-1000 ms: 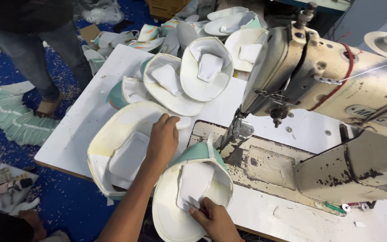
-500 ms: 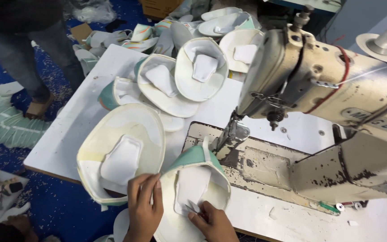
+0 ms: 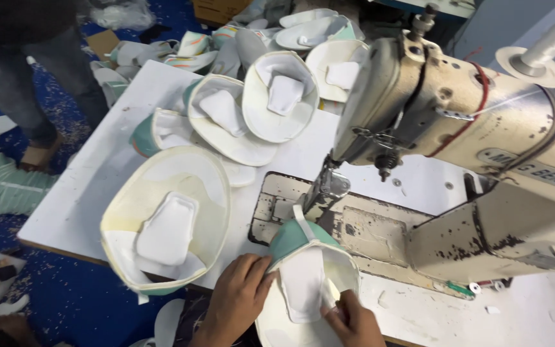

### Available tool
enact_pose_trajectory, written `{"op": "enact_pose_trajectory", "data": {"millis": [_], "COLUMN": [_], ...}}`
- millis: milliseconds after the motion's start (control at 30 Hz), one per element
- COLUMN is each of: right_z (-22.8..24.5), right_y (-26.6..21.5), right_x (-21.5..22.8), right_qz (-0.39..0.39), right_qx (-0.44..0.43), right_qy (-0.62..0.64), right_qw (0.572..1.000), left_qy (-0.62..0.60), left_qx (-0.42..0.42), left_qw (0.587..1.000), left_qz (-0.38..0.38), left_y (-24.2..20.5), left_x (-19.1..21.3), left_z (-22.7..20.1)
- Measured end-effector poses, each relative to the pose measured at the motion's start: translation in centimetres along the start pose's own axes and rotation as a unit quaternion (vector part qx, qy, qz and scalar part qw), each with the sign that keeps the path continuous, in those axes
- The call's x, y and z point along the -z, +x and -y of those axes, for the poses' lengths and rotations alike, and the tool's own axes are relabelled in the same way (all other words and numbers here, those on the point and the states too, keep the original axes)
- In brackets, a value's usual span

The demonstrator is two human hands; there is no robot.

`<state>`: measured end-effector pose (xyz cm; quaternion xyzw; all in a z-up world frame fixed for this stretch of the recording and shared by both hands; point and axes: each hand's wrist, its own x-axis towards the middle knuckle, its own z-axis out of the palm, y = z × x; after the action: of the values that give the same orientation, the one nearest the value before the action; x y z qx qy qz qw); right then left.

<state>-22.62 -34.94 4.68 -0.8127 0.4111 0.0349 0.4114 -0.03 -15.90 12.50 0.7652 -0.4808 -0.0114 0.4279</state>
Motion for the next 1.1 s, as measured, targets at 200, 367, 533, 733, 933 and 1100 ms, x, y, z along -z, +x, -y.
{"op": "enact_pose_trajectory", "data": {"millis": [200,367,533,733,933,1100], "right_z": [0.7,1.6,-0.3,-1.1,0.2,-3.5], "right_y": [-0.8,0.0,0.1,-1.9,-4.1,-4.1], "right_x": [2.3,2.9,2.2,1.7,2.9,2.2], "right_qz": [-0.296,-0.227,-0.212,-0.123,-0.119,-0.007], "right_qx": [-0.121,0.041,0.079,0.07,0.115,0.124], "right_qy": [0.153,0.27,0.219,0.394,0.6,0.537], "right_qw": [0.935,0.935,0.949,0.908,0.783,0.834], "left_qy": [-0.015,0.019,0.006,-0.1,-0.085,-0.143], "left_qx": [0.043,0.01,-0.107,-0.193,-0.18,-0.132], "left_qw": [0.998,0.997,0.99,0.975,0.974,0.979], "left_qz": [-0.03,-0.07,-0.093,0.051,0.108,0.066], "left_y": [-0.6,0.7,0.2,2.4,2.5,2.9], "left_x": [-1.2,-0.4,-3.1,-5.3,-8.0,-9.1], "left_z": [0.7,-1.4,-2.0,-6.2,-6.8,-7.1]}}
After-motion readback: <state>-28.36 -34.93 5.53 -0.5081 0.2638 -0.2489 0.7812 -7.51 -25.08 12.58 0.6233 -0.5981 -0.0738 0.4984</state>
